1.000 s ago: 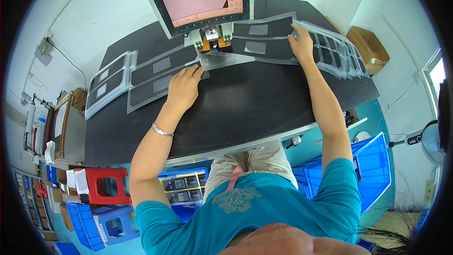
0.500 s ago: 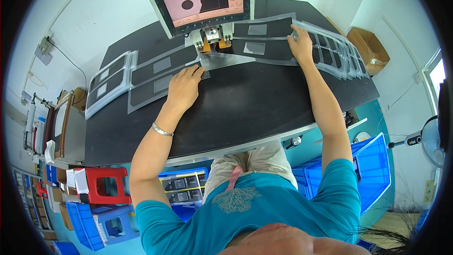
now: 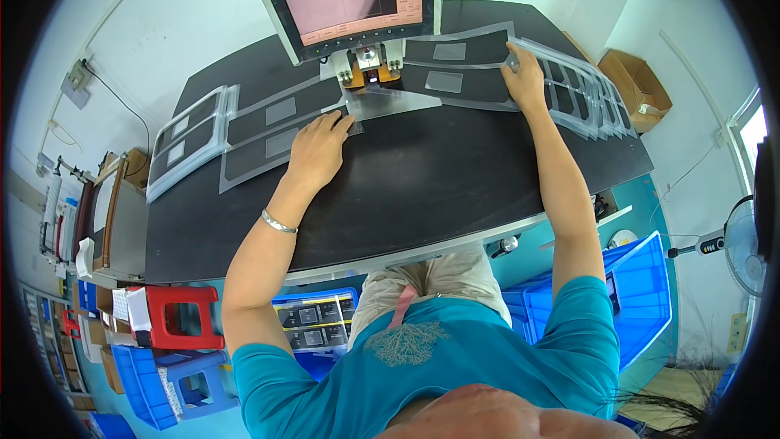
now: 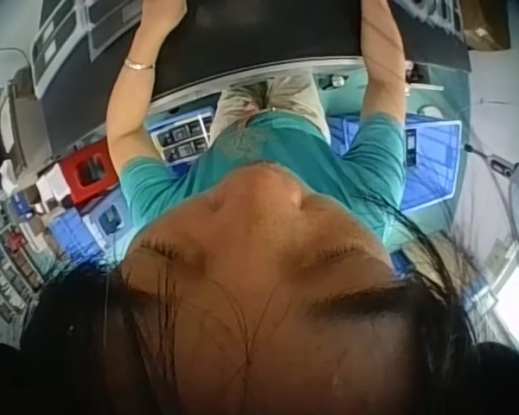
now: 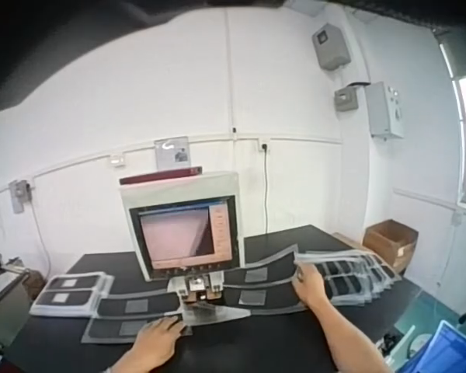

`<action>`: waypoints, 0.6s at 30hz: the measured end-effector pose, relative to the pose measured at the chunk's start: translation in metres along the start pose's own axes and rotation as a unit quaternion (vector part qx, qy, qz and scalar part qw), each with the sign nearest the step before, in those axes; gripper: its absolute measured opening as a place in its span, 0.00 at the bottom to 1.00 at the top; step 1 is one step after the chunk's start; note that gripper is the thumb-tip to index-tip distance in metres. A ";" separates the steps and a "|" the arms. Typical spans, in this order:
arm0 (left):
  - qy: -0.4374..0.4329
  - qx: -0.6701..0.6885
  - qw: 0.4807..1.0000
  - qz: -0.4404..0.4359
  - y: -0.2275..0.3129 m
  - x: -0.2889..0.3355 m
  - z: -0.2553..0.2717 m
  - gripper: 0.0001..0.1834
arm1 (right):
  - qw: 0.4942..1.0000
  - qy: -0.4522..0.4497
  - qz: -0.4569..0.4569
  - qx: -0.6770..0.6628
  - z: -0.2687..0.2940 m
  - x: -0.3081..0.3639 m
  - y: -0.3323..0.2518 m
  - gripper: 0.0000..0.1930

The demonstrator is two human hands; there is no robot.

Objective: Placing flexible printed circuit board strips into a fixture for electronic testing or inspection.

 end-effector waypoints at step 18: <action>0.011 0.026 0.996 -0.084 0.066 -0.003 0.006 0.18 | 0.986 -0.035 0.040 0.160 0.041 -0.018 0.049 0.23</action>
Point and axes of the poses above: each hand's wrist, its own x-axis away from the middle knuckle, its own z-axis out of the back of the hand, y = z × x, the point moved 9 cm from there along -x, towards the middle knuckle, and after that the axes turned 10 degrees about -z, right-handed, at the moved point
